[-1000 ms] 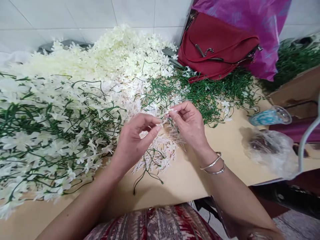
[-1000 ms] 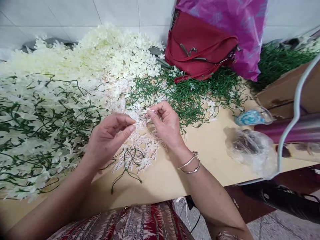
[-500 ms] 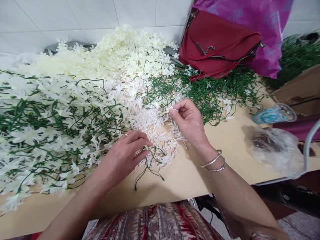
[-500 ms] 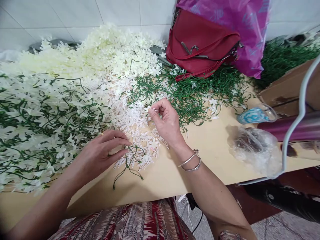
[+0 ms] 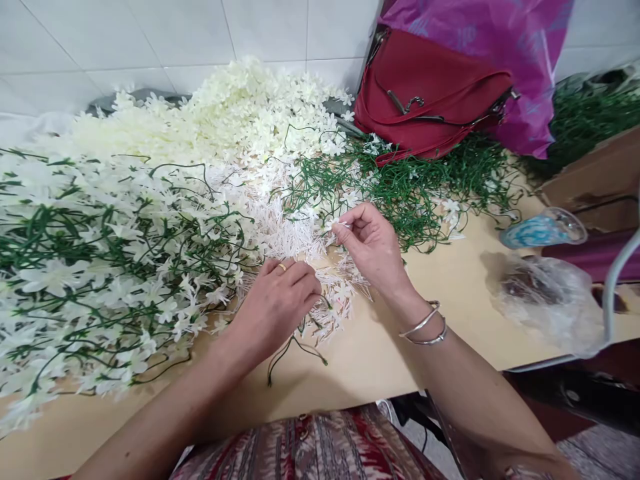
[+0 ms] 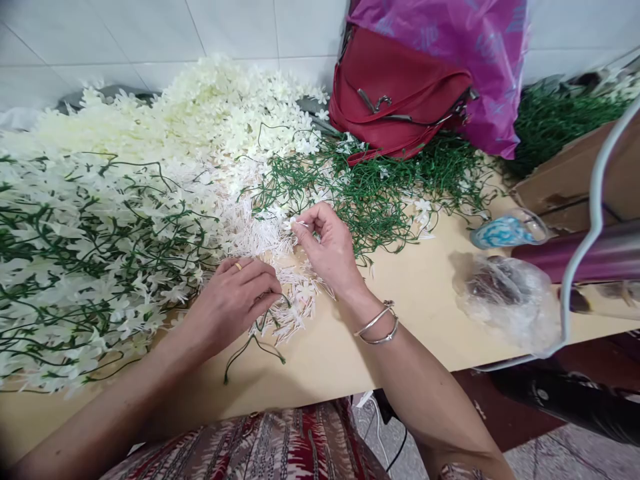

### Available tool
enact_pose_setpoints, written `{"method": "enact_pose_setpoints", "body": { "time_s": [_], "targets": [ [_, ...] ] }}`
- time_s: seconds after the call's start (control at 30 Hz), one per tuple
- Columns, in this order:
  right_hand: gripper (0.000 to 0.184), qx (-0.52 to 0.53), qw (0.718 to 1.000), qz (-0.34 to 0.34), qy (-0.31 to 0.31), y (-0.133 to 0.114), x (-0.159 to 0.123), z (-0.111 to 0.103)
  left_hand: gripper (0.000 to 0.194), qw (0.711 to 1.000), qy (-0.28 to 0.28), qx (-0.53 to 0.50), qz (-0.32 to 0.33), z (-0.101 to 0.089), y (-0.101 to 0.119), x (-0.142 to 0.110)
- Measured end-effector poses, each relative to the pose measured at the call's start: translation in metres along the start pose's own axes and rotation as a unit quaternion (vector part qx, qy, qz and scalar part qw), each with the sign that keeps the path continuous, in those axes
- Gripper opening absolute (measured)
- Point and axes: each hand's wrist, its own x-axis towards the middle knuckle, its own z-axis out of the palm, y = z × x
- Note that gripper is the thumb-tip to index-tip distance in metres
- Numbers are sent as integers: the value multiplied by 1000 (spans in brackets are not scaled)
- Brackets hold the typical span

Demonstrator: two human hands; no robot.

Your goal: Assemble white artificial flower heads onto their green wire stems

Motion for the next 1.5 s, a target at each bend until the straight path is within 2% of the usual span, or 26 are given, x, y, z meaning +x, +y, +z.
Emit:
{"method": "enact_pose_setpoints", "body": {
  "time_s": [0.07, 0.1, 0.13, 0.2, 0.27, 0.33, 0.37, 0.43, 0.53, 0.63, 0.87, 0.97, 1.1, 1.17, 1.33, 1.4, 1.5],
  "targets": [
    [15, -1, 1000, 4, 5, -1, 0, 0, 6, 988, 76, -116, -73, -6, -1, 3],
    [15, 1, 1000, 6, 9, -1, 0, 0, 4, 968, 114, -189, -121, -8, -1, 5],
    [15, 3, 1000, 8, 12, -2, 0, 0, 3, 937, 146, -268, -169, -11, -2, 7],
    [14, 12, 1000, 18, 12, -3, 0, 0, 8, 849, 192, -428, -243, -13, -4, 11],
    [14, 31, 999, 40, -2, -6, -1, 1, 17, 747, 230, -554, -284, -13, -6, 16],
    [16, 58, 996, 67, -26, -9, -2, 3, 25, 665, 270, -622, -314, -12, -6, 19],
    [18, 72, 993, 80, -38, -10, -2, 3, 29, 639, 284, -637, -325, -11, -6, 21],
    [22, 97, 988, 103, -55, -12, -3, 4, 33, 614, 304, -646, -336, -11, -4, 22],
    [26, 123, 982, 120, -80, -14, -4, 5, 35, 608, 315, -646, -338, -12, -2, 22],
    [24, 119, 983, 101, -93, -15, -5, 7, 35, 612, 298, -653, -333, -12, -2, 22],
    [17, 118, 981, 88, -126, -21, -11, 14, 32, 661, 245, -643, -299, 0, 0, 24],
    [13, 93, 985, 78, -121, -21, -15, 16, 33, 665, 230, -647, -295, 7, -1, 25],
    [5, 39, 993, 34, -110, -19, -17, 15, 25, 672, 181, -660, -283, 9, -5, 27],
    [2, 17, 993, 20, -115, -21, -17, 13, 22, 690, 172, -649, -271, 7, -6, 27],
    [4, -51, 993, -26, -102, -27, -14, 9, 16, 761, 189, -571, -244, 0, -7, 26],
    [5, -44, 994, -35, -97, -27, -13, 9, 16, 759, 196, -569, -248, 0, -8, 25],
    [2, 0, 994, 5, -111, -26, -13, 9, 19, 736, 204, -590, -261, 5, -11, 24]
  ]
}}
